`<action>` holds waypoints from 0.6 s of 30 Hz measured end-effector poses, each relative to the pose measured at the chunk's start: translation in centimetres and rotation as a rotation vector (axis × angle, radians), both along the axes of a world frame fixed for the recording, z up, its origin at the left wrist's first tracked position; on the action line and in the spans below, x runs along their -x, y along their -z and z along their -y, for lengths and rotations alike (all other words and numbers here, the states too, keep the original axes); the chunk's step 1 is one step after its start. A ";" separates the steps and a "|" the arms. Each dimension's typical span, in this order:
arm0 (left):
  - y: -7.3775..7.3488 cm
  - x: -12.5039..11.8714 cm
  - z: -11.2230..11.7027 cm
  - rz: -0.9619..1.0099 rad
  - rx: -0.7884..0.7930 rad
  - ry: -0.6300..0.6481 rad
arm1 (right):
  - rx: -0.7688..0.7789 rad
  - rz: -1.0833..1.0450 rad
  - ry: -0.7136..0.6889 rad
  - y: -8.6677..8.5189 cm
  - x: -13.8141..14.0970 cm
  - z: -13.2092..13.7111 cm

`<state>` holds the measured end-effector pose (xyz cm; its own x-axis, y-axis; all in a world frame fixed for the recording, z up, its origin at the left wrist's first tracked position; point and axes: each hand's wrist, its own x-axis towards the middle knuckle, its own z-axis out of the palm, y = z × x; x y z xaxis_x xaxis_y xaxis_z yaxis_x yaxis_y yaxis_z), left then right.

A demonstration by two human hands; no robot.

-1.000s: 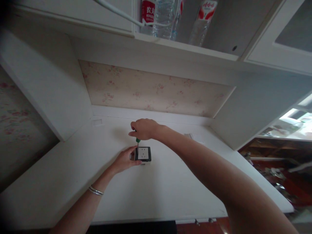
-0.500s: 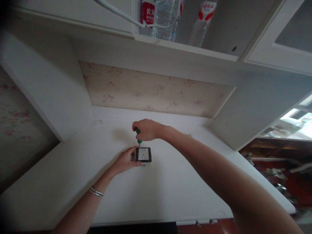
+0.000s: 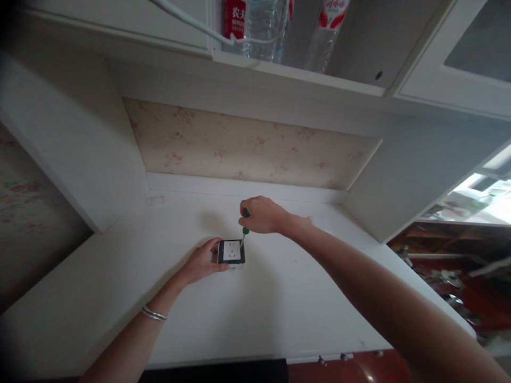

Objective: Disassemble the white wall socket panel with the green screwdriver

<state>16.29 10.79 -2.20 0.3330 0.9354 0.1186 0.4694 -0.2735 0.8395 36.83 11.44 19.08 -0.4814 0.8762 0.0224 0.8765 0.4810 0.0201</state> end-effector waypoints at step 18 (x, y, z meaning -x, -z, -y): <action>0.3 -0.1 -0.2 -0.012 -0.020 -0.001 | 0.021 0.010 0.017 0.6 -0.4 0.5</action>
